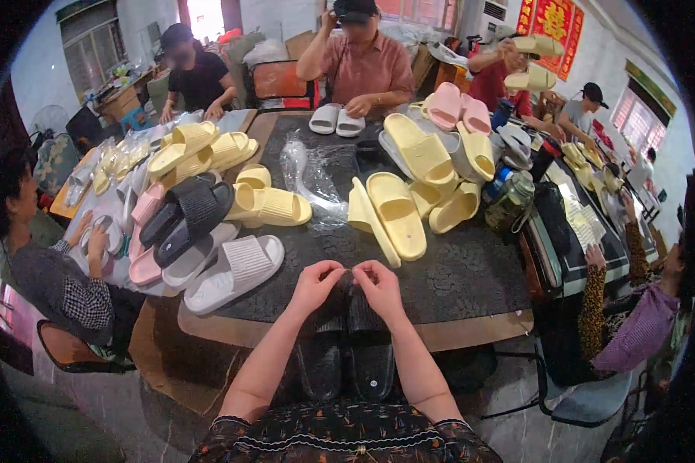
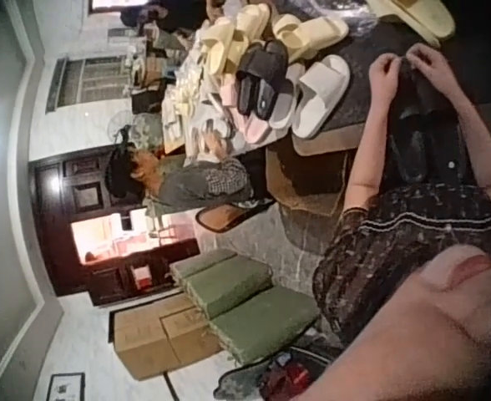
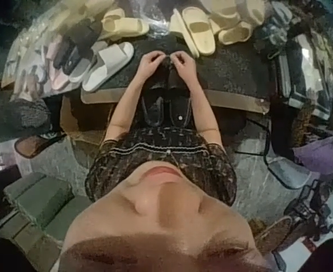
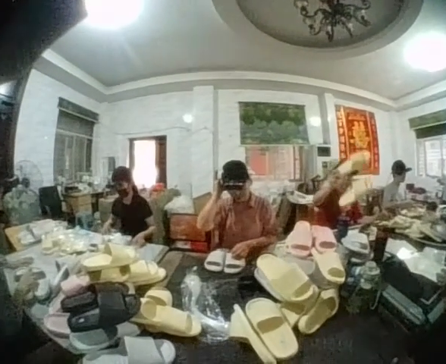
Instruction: Organizing, pairing, and inspecting various plastic slippers on a workshop table.
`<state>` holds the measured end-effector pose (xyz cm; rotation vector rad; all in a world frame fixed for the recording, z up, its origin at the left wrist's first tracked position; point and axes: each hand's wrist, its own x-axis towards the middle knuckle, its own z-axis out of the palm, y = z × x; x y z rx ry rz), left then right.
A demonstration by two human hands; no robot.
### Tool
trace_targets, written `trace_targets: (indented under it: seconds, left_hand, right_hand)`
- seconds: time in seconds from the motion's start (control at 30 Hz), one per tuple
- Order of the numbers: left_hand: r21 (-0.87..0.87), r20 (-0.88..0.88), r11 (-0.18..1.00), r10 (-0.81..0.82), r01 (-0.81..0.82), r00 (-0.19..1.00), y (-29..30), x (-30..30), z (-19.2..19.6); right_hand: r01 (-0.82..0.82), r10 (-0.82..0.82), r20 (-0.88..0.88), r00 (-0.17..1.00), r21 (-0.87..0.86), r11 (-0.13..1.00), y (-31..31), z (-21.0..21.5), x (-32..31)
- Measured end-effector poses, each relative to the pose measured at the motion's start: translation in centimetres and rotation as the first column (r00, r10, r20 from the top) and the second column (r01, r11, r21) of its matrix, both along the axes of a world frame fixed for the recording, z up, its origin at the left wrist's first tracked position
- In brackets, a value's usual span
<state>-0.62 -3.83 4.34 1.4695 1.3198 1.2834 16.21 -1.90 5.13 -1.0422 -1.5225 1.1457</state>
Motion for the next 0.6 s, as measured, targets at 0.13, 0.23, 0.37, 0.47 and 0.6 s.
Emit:
trace_targets:
  seconds: [0.13,0.23,0.37,0.47,0.6]
  left_hand:
    - [-0.094,0.083,0.994,0.064,-0.056,0.995,-0.3,-0.4,-2.2]
    - [-0.078,0.264,0.996,0.056,-0.037,0.963,0.0,-0.4,-2.1]
    - [-0.053,0.094,0.998,0.024,-0.019,0.995,-0.5,-0.1,-2.1]
    - [-0.011,0.088,1.000,0.007,-0.006,0.996,-0.4,-0.1,-2.7]
    - [-0.005,0.060,0.999,0.043,-0.043,0.997,-0.4,0.2,-2.4]
  right_hand:
    - [-0.079,0.064,-0.178,0.982,-0.078,0.994,0.8,-2.7,-0.4]
    - [-0.059,0.039,-0.197,0.980,-0.099,0.993,1.1,-3.4,0.3]
    - [-0.057,0.038,-0.153,0.987,-0.123,0.991,0.9,-3.2,0.0]
    - [-0.088,0.084,-0.059,0.995,-0.071,0.994,0.4,-3.0,0.2]
    - [0.030,-0.033,-0.091,0.995,-0.033,0.999,0.9,-4.5,0.1]
